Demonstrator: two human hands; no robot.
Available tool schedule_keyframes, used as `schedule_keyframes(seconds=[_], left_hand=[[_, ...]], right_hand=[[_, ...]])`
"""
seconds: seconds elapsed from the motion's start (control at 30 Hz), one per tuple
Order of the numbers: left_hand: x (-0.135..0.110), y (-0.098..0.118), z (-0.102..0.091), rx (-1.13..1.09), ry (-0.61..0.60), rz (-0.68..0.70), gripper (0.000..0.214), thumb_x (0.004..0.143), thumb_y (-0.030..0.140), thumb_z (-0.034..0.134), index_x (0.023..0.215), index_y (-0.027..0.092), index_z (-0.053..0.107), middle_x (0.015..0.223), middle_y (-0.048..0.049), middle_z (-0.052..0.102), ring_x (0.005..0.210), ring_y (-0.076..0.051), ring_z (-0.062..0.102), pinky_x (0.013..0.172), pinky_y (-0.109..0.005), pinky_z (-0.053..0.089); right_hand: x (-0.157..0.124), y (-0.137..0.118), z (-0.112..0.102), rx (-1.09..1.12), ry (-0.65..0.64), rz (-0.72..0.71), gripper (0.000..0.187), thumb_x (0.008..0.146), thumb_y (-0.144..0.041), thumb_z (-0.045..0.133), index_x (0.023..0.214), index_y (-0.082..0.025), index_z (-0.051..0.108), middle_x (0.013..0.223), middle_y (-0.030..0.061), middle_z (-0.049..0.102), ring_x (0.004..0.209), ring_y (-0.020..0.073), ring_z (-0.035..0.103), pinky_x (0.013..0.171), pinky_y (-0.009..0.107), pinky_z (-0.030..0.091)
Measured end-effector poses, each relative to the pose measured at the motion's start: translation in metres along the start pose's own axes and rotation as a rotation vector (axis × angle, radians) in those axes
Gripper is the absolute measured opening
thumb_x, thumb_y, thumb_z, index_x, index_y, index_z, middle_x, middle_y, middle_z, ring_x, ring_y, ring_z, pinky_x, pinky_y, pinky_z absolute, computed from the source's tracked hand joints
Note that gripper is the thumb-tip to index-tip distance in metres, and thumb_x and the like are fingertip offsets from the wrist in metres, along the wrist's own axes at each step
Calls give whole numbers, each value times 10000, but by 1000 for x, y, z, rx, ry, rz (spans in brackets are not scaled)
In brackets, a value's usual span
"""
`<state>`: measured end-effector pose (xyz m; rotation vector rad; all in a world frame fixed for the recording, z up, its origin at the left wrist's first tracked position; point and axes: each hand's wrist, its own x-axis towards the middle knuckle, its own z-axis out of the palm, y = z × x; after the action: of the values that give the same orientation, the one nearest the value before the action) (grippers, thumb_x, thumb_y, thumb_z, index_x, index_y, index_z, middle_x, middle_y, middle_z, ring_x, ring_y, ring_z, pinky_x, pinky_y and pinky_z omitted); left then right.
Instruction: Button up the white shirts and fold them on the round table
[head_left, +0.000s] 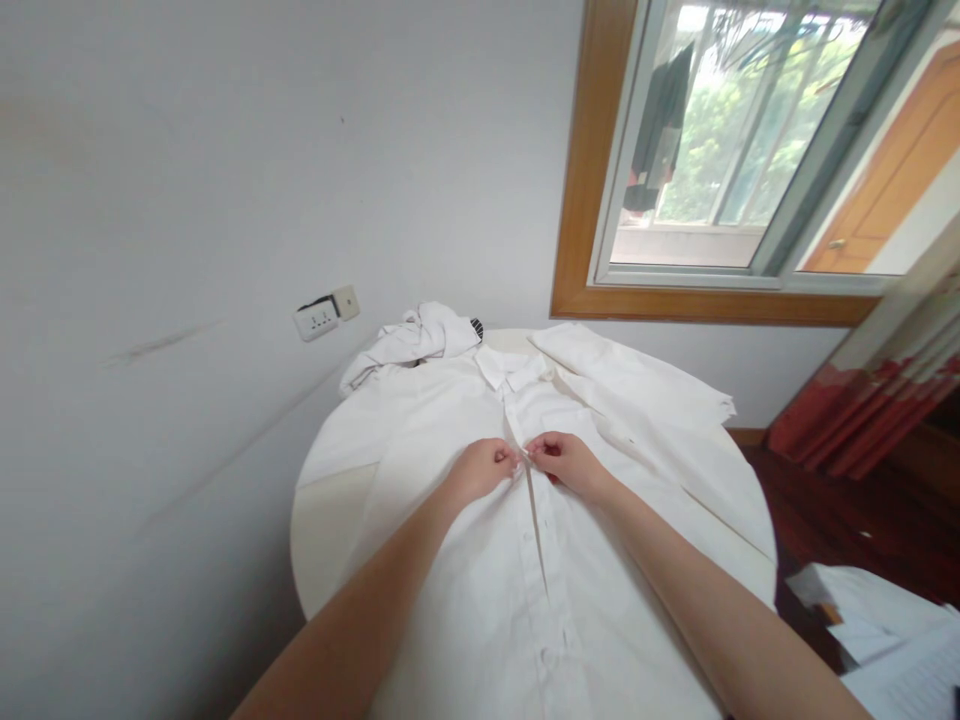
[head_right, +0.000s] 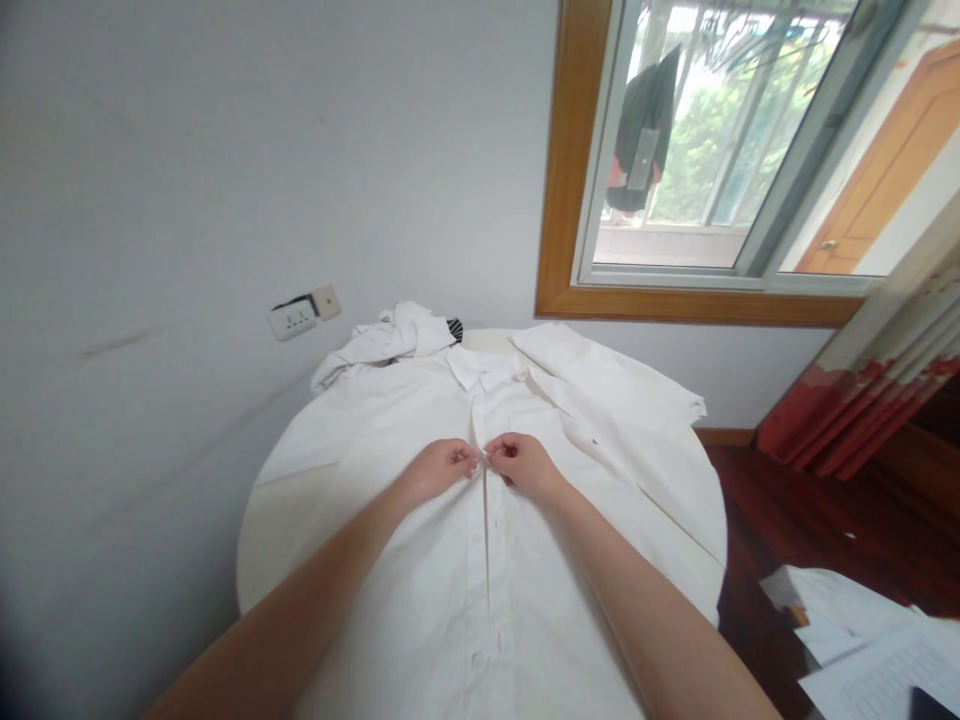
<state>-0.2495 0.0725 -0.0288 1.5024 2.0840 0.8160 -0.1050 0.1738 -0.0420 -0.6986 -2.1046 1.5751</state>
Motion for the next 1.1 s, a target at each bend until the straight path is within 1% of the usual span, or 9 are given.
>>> schedule_keyframes(seconds=[0.07, 0.13, 0.2, 0.3, 0.43, 0.6, 0.77, 0.9, 1.1], left_hand=[[1, -2, -1, -215, -63, -94, 238, 797, 351, 480, 723, 154, 589, 685, -8, 639, 478, -76, 466, 482, -212, 348], [2, -3, 0, -384, -123, -167, 267, 799, 380, 481, 725, 140, 570, 659, -8, 628, 418, -52, 409, 432, -200, 310], [2, -4, 0, -492, -164, -207, 288, 785, 407, 511, 725, 130, 565, 662, -15, 630, 420, -43, 416, 422, -191, 296], [2, -5, 0, -581, -191, -250, 310, 755, 436, 564, 741, 126, 564, 732, -31, 656, 467, -45, 467, 447, -190, 330], [1, 0, 1, -584, -199, -280, 288, 787, 414, 543, 744, 130, 550, 727, -26, 650, 507, -61, 532, 483, -197, 386], [0, 8, 7, -488, -166, -281, 236, 837, 329, 468, 702, 141, 513, 619, 3, 599, 469, -84, 553, 446, -207, 398], [0, 5, 5, -549, -173, -293, 213, 798, 343, 524, 719, 145, 515, 625, 7, 604, 489, -72, 549, 468, -189, 401], [1, 0, 4, -563, -178, -282, 246, 775, 387, 543, 710, 151, 514, 589, 8, 589, 492, -80, 541, 468, -194, 387], [1, 0, 5, -573, -176, -271, 218, 768, 358, 534, 709, 150, 506, 608, 17, 581, 498, -76, 535, 448, -192, 342]], right_hand=[[1, 1, 1, 17, 1, 3, 185, 704, -270, 565, 834, -156, 631, 538, -57, 486, 409, 55, 393, 385, 174, 277], [0, 2, 3, 26, -2, 1, 181, 701, -259, 565, 837, -154, 623, 537, -59, 482, 398, 51, 381, 375, 172, 269], [0, 0, 4, 16, 0, -1, 179, 696, -244, 567, 839, -151, 620, 541, -57, 487, 395, 46, 381, 372, 166, 268], [-3, -4, 4, -15, 9, 4, 172, 695, -226, 564, 835, -146, 622, 533, -54, 488, 397, 43, 389, 372, 159, 273], [-5, -11, 2, -53, 27, -9, 162, 695, -212, 559, 823, -141, 628, 535, -42, 511, 405, 50, 414, 378, 161, 293], [-5, -11, 2, -35, 35, -18, 167, 699, -207, 561, 837, -142, 629, 562, -36, 534, 415, 51, 430, 383, 162, 304], [-4, -4, 7, -26, -6, 28, 148, 687, -202, 583, 814, -136, 622, 539, -48, 516, 391, 44, 401, 376, 166, 290], [-4, -3, 7, -26, -2, 9, 140, 696, -218, 587, 803, -136, 625, 543, -44, 524, 394, 45, 407, 386, 172, 295], [-3, -1, 8, -35, 26, 18, 145, 701, -215, 587, 816, -138, 630, 535, -45, 527, 395, 50, 412, 389, 177, 289]])
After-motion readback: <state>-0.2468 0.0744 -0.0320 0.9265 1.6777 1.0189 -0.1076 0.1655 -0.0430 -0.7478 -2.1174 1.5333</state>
